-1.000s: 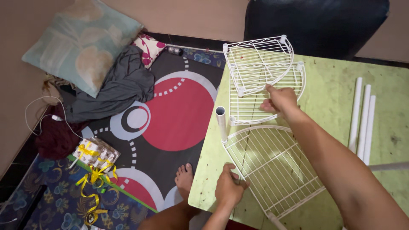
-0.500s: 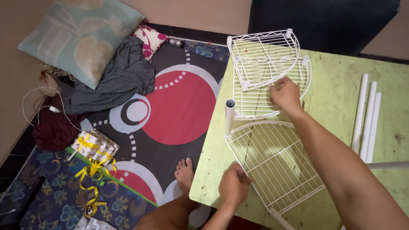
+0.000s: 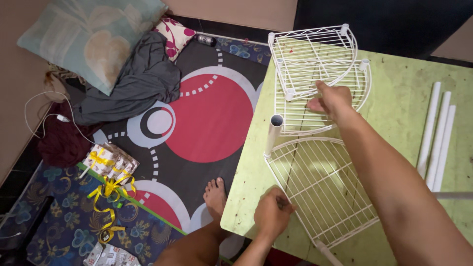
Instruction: The person assembles a white wire rack by inserting white plastic poles into the wire mesh sections and securing them with small white plastic connectors. The person works on a light green table in a room with a patterned rug.
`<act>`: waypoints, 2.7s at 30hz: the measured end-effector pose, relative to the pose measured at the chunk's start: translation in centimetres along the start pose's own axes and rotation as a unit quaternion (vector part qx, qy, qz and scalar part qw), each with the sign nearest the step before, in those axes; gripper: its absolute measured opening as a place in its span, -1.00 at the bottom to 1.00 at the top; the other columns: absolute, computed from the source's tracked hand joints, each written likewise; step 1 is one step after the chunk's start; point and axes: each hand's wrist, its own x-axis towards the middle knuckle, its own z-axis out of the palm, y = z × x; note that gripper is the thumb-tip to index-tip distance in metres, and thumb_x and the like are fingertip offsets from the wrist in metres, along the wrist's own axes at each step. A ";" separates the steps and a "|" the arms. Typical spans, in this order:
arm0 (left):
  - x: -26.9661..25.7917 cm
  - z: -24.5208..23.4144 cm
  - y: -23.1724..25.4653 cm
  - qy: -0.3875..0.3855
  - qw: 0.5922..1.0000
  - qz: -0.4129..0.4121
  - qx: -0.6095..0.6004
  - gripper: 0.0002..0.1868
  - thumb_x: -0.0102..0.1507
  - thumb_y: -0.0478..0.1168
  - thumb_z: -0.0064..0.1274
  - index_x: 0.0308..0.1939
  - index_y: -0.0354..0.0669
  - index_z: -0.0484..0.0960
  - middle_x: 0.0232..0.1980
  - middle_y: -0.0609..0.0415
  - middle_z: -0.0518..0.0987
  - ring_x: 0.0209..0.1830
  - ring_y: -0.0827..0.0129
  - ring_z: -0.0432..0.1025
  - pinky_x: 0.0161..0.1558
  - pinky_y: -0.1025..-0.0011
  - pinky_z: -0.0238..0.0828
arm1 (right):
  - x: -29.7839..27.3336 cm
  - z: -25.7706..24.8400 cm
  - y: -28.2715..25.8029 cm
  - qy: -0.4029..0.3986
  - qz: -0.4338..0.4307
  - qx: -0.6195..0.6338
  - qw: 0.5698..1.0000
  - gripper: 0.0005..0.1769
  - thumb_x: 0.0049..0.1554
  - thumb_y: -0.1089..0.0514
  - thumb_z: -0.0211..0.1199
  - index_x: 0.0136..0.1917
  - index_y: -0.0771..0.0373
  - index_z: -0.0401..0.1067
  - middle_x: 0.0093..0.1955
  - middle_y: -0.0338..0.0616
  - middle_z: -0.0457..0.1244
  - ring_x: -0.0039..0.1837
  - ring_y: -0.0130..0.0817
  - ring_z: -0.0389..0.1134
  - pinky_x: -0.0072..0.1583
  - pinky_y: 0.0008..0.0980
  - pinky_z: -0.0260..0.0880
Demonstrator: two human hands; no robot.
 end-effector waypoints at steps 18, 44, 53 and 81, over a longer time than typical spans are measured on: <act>0.0 0.2 0.1 0.001 1.000 0.002 0.025 -0.74 0.05 -0.11 0.42 -0.35 -0.05 0.63 -0.33 0.19 0.67 -0.29 0.31 0.58 -0.24 0.29 0.46 | -2.7 -3.4 -1.6 0.011 -0.116 0.005 0.993 -0.69 0.30 0.24 0.02 0.05 0.66 0.30 -0.04 0.26 0.39 -0.20 -0.15 0.50 -0.22 -0.36 0.53; -0.7 1.2 -0.5 0.028 0.999 0.003 0.025 -0.69 0.07 -0.02 0.40 -0.27 -0.04 0.65 -0.27 0.24 0.68 -0.23 0.39 0.58 -0.17 0.33 0.47 | -8.7 -7.4 6.3 -0.034 -0.164 0.065 0.984 -0.74 0.30 0.26 -0.05 0.17 0.51 0.25 -0.02 0.20 0.37 -0.11 -0.08 0.51 -0.11 -0.28 0.64; -0.4 0.8 -0.3 0.015 1.000 0.008 0.014 -0.66 0.05 -0.04 0.43 -0.27 -0.07 0.64 -0.26 0.22 0.68 -0.23 0.39 0.57 -0.16 0.35 0.46 | -7.1 -5.4 6.1 0.006 -0.142 0.028 0.989 -0.74 0.28 0.25 0.01 0.11 0.55 0.27 -0.05 0.17 0.37 -0.21 -0.14 0.48 -0.20 -0.30 0.60; -0.3 0.6 -0.5 0.023 0.999 0.023 0.004 -0.63 0.04 -0.03 0.43 -0.25 -0.09 0.63 -0.26 0.19 0.67 -0.22 0.34 0.56 -0.17 0.33 0.45 | -8.1 -6.3 3.0 0.177 -0.142 -0.439 0.870 -0.51 0.19 -0.23 0.17 0.36 -0.18 0.42 0.28 0.19 0.20 0.22 0.15 0.33 0.24 0.06 0.33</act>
